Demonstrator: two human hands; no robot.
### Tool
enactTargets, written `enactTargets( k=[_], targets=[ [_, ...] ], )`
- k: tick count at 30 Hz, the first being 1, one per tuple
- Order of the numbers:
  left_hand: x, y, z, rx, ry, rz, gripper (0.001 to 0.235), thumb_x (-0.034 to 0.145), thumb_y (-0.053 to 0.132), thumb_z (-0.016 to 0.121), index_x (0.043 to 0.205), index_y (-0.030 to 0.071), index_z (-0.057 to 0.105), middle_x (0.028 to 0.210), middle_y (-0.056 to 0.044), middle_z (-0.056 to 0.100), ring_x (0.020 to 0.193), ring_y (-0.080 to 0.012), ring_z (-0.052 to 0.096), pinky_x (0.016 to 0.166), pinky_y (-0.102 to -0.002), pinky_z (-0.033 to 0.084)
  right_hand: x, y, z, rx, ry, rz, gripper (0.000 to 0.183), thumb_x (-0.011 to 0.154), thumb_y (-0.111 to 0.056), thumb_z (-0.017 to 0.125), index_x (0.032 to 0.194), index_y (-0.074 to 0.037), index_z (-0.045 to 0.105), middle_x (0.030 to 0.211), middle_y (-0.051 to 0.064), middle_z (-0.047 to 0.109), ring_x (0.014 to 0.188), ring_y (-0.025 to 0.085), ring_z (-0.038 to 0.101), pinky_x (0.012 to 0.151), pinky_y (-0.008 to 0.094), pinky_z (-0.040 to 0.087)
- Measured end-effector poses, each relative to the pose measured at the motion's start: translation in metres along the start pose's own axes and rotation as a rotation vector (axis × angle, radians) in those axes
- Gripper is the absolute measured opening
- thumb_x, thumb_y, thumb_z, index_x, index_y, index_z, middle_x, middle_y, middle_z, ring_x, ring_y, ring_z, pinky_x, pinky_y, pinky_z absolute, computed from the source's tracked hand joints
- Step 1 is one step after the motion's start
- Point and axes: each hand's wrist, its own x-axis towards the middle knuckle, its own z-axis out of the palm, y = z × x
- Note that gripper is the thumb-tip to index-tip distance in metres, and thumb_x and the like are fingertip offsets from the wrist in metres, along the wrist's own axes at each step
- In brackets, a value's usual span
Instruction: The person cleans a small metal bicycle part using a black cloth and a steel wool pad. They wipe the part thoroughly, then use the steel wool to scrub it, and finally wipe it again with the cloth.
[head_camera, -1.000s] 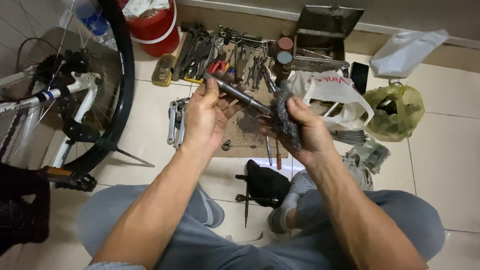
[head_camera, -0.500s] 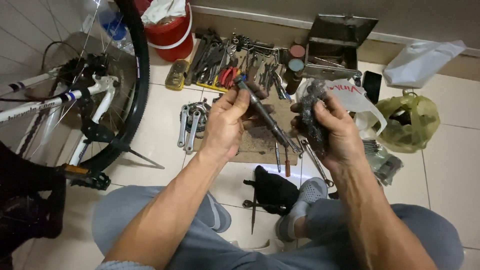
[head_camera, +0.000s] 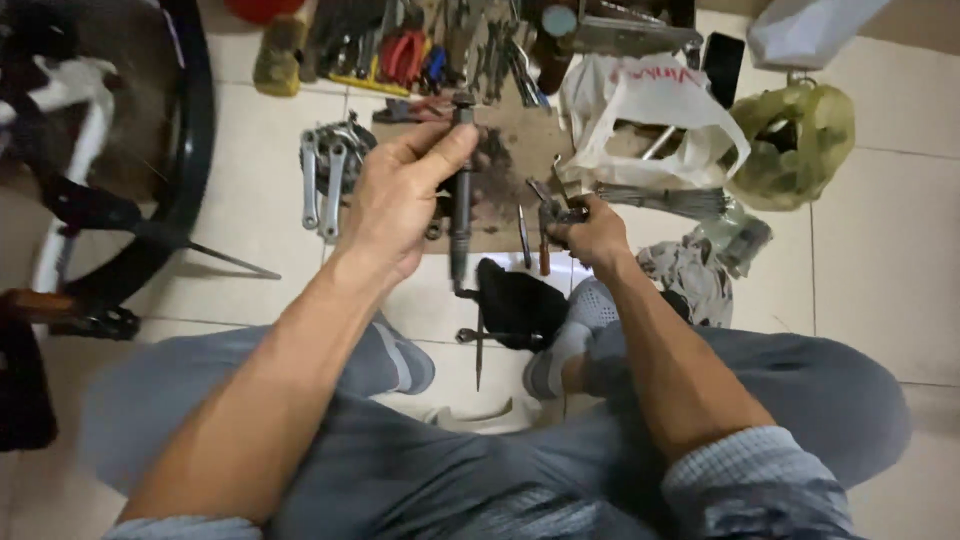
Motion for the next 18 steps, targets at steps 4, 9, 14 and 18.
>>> enactTargets(
  k=[4, 9, 14, 18],
  targets=[
    [-0.006, -0.002, -0.010, 0.135, 0.058, -0.151, 0.019, 0.088, 0.025, 0.079, 0.092, 0.006, 0.075, 0.071, -0.010, 0.069, 0.056, -0.0203, 0.069, 0.049, -0.033, 0.062, 0.016, 0.032, 0.004, -0.264, -0.004, -0.020, 0.063, 0.073, -0.029, 0.091, 0.129, -0.013, 0.067, 0.105, 0.017, 0.074, 0.100, 0.033, 0.071, 0.080, 0.043, 0.060],
    [-0.016, -0.005, -0.019, 0.236, 0.051, -0.286, 0.023, 0.089, 0.026, 0.076, 0.094, 0.004, 0.074, 0.074, -0.012, 0.069, 0.051, -0.0135, 0.062, 0.042, -0.025, 0.055, 0.042, 0.067, 0.008, -0.438, -0.015, -0.044, 0.066, 0.070, -0.041, 0.090, 0.129, -0.022, 0.066, 0.106, 0.006, 0.076, 0.111, 0.028, 0.069, 0.097, 0.042, 0.055],
    [-0.024, -0.003, -0.020, 0.294, 0.011, -0.345, 0.034, 0.091, 0.024, 0.072, 0.109, -0.005, 0.071, 0.075, -0.011, 0.063, 0.053, -0.0148, 0.060, 0.044, -0.025, 0.050, 0.032, 0.056, 0.001, -0.756, 0.058, -0.121, 0.078, 0.080, -0.051, 0.082, 0.146, -0.023, 0.050, 0.133, 0.018, 0.061, 0.125, 0.041, 0.057, 0.103, 0.056, 0.050],
    [-0.023, 0.001, -0.021, 0.300, 0.004, -0.348, 0.034, 0.090, 0.024, 0.073, 0.108, -0.004, 0.072, 0.076, -0.010, 0.060, 0.055, -0.0147, 0.060, 0.044, -0.024, 0.049, 0.014, 0.085, 0.028, -0.913, 0.001, -0.373, 0.040, 0.079, -0.019, 0.072, 0.115, -0.003, 0.067, 0.103, 0.025, 0.070, 0.101, 0.043, 0.070, 0.088, 0.052, 0.058]
  ],
)
